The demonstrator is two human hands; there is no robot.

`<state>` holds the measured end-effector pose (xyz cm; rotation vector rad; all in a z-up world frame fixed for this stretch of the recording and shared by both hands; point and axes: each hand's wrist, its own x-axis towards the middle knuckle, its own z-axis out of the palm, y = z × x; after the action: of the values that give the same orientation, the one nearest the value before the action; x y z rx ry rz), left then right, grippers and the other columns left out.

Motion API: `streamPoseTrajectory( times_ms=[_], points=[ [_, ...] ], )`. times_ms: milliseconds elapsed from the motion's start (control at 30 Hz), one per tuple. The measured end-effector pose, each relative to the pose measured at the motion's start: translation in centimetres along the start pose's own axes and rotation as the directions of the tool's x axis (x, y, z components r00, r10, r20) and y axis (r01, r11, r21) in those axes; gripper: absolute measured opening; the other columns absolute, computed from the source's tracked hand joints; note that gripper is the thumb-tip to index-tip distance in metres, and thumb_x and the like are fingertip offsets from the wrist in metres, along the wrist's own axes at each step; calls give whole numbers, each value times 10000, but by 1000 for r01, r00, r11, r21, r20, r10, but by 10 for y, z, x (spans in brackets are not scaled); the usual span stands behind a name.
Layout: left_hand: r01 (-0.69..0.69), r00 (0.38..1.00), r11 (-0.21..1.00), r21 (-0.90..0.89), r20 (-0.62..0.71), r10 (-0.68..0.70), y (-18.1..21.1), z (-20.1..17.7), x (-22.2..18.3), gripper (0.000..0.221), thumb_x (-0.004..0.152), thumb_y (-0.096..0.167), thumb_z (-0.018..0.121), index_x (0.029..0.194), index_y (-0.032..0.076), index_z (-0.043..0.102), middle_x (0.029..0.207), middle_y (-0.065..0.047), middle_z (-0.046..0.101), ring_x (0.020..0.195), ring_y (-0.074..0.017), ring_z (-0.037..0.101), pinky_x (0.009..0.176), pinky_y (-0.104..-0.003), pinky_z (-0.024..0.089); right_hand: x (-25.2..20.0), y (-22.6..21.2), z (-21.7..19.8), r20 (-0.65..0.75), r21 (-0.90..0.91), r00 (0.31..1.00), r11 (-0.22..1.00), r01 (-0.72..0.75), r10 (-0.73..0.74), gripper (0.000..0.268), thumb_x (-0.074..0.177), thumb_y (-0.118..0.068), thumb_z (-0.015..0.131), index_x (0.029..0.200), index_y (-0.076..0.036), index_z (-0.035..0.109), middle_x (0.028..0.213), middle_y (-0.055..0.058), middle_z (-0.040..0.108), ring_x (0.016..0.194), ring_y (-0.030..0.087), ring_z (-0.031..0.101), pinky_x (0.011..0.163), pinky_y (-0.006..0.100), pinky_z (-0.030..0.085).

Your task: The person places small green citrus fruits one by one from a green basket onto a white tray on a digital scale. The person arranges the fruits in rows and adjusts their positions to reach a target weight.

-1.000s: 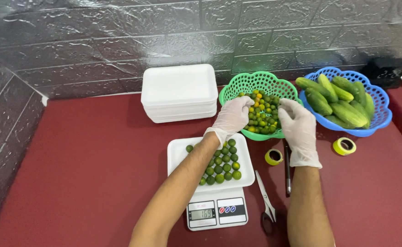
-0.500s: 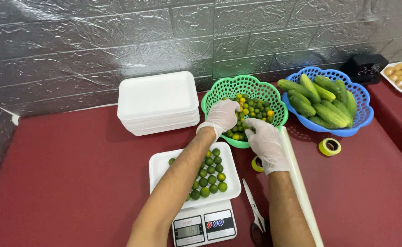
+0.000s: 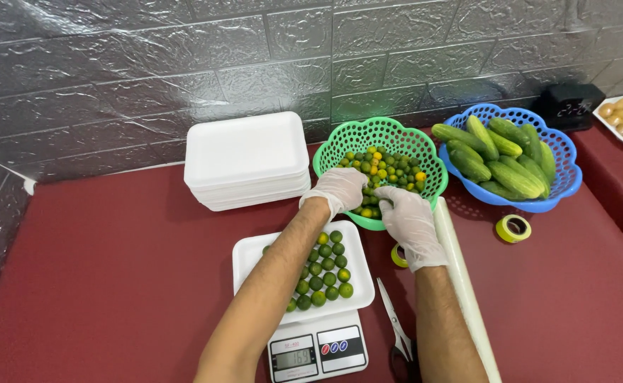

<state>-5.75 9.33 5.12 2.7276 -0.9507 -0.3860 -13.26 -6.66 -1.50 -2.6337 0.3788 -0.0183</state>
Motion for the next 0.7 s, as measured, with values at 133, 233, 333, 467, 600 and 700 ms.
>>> streamPoseTrajectory(
  times_ms=[133,233,333,467,600,700],
  points=[
    [-12,1000,999,38,19,11,-1,3,1,345,842,126,543,1107,83,760,1113,-179,756,1072,-383,724,939,-506,575,-1,-1,0,-8,6,1000,1000,8,-8,258,968,-345,598,1179,-442,711,1197,-59,754,1205,239,662,1098,411,489],
    [-27,998,1000,-7,64,28,5,-7,-10,402,871,124,500,1199,77,728,1196,-202,727,1136,-399,698,985,-510,556,0,0,0,-3,9,1000,1000,-5,5,253,967,-360,595,1174,-455,703,1196,-63,750,1204,234,660,1090,416,487],
    [11,998,998,-70,69,-6,1,-7,-8,454,850,101,486,1234,119,728,1264,-169,713,1210,-378,664,1036,-492,529,-4,-2,-4,3,37,1000,999,1,-1,277,981,-342,582,1216,-426,703,1224,-24,745,1221,256,651,1100,425,480],
    [31,999,987,-160,49,-23,-6,-7,-6,478,831,80,493,1231,176,737,1281,-111,713,1238,-346,651,1051,-485,519,-3,-2,-2,1,45,1000,999,0,0,282,981,-323,580,1215,-416,707,1217,-24,748,1214,259,656,1091,428,492],
    [47,999,960,-276,28,-41,-12,-1,0,522,827,36,492,1281,155,718,1347,-126,676,1295,-355,609,1076,-491,492,-3,-3,-1,-7,42,1000,999,9,-9,283,983,-320,585,1223,-409,706,1221,-6,748,1218,268,654,1091,435,493],
    [63,998,910,-409,23,-59,-10,5,0,526,814,-16,468,1243,143,728,1375,-153,645,1332,-372,569,1106,-482,463,-4,-3,0,-19,59,1000,998,14,-13,266,984,-318,583,1199,-404,714,1196,-12,753,1210,276,654,1095,444,487]
  ],
)
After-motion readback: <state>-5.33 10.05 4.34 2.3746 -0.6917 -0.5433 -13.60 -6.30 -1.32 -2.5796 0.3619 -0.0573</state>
